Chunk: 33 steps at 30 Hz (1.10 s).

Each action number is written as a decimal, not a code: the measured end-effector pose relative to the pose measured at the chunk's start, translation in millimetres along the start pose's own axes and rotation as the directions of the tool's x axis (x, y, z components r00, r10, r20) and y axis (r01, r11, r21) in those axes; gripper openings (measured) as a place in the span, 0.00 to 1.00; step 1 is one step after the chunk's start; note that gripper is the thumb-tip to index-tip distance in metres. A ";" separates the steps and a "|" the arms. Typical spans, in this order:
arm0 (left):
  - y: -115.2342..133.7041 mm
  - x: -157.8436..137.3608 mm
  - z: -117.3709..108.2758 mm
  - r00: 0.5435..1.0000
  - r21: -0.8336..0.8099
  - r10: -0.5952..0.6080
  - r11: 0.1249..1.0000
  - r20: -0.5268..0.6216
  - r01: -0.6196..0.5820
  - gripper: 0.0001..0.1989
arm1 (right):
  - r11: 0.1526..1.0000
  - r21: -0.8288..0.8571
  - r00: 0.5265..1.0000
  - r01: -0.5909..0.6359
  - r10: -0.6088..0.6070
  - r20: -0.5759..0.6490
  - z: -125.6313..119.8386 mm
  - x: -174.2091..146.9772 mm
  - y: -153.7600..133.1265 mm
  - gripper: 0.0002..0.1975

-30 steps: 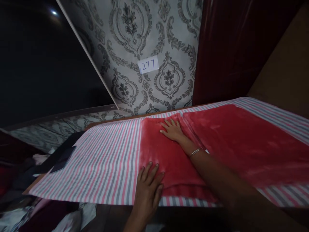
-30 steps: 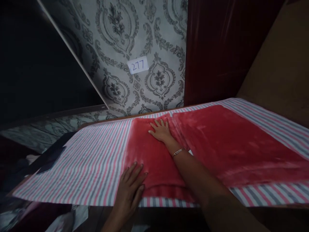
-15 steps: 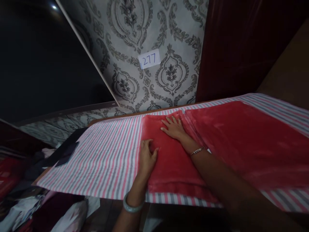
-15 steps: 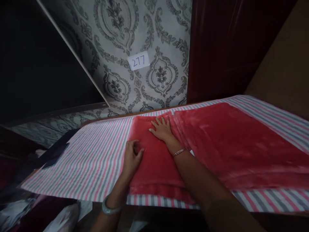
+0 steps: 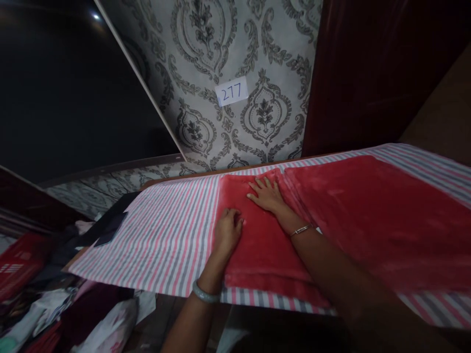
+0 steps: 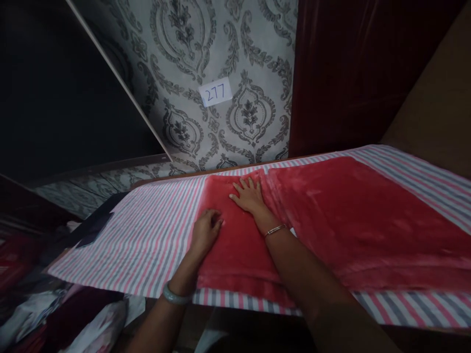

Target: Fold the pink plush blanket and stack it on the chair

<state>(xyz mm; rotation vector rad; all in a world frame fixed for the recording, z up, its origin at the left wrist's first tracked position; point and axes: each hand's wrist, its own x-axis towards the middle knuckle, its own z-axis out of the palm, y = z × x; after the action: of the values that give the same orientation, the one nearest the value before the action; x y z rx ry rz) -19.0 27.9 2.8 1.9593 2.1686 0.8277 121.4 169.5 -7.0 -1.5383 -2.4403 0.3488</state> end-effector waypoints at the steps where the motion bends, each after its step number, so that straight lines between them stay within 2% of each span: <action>1: 1.8 -0.7 -1.2 1.000 0.011 -0.006 1.000 0.008 0.006 0.08 | 1.000 0.003 1.000 0.000 0.000 -0.001 0.3 0.0 0.1 0.32; 7: 5.3 -2.4 -0.4 1.000 0.006 0.011 1.000 -0.015 -0.011 0.08 | 1.000 0.015 1.000 -0.003 0.003 0.015 0.4 0.1 0.1 0.32; 11: 1.8 -3.2 0.9 0.995 -0.138 0.037 0.989 -0.094 -0.050 0.08 | 1.000 0.013 1.000 0.002 -0.002 0.009 0.0 0.1 -0.1 0.32; 13: -0.8 -13.4 -11.3 0.987 -0.256 0.051 0.962 -0.149 -0.089 0.08 | 1.000 0.015 1.000 0.002 -0.002 0.008 -0.1 0.5 -0.1 0.32; 15: -5.0 -35.0 -37.1 0.988 -0.345 0.057 0.933 -0.145 -0.104 0.08 | 1.000 0.017 1.000 0.003 -0.003 0.004 -0.1 0.9 0.0 0.32; 16: -8.2 -49.9 -54.5 0.993 -0.371 0.061 0.924 -0.103 -0.095 0.09 | 1.000 0.019 1.000 0.004 -0.004 0.002 -0.1 1.0 0.1 0.32; 18: -17.3 -83.4 -92.8 0.987 -0.397 0.101 0.917 0.121 -0.046 0.12 | 1.000 0.026 1.000 0.005 -0.005 0.004 -0.2 0.8 0.0 0.32; 19: -23.1 -99.7 -111.0 0.954 -0.399 0.130 0.917 0.269 -0.012 0.14 | 0.999 0.034 1.000 0.003 -0.003 0.008 -0.5 0.4 -0.1 0.32; 20: -29.4 -113.9 -126.5 0.925 -0.384 0.125 0.923 0.360 0.025 0.14 | 0.999 0.048 1.000 0.000 0.000 0.012 -1.0 -0.1 -0.4 0.32; 22: -41.0 -132.6 -145.8 0.918 -0.299 0.046 0.951 0.394 0.080 0.17 | 0.994 0.113 1.000 -0.007 0.007 0.007 -4.0 -1.5 -1.6 0.31; 23: -45.0 -136.4 -148.7 0.936 -0.264 0.020 0.961 0.351 0.079 0.17 | 0.988 0.154 1.000 -0.008 0.009 -0.002 -6.9 -2.2 -2.4 0.30; 25: -46.2 -133.3 -142.3 0.977 -0.243 0.030 0.970 0.210 0.022 0.16 | 0.974 0.227 1.000 -0.003 0.009 -0.027 -16.3 -3.4 -4.6 0.28; 27: -36.8 -119.4 -125.3 0.991 -0.257 0.102 0.964 0.089 -0.076 0.12 | 0.962 0.274 0.998 0.015 0.003 -0.063 -30.1 -5.8 -6.9 0.25; 30: -9.2 -88.5 -94.1 0.965 -0.253 0.262 0.935 0.024 -0.248 0.12 | 0.942 0.330 0.991 0.063 -0.019 -0.134 -51.1 -20.1 -8.6 0.21; 33: 14.5 -60.2 -63.5 0.921 -0.184 0.390 0.906 0.009 -0.382 0.17 | 0.910 0.398 0.982 0.121 -0.051 -0.183 -55.6 -56.2 -4.5 0.18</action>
<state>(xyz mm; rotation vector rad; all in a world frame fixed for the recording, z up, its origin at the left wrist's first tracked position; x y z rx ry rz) -23.1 -49.1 46.5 2.3188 1.6320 0.9773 159.1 120.9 43.0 -1.2231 -2.1247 0.6373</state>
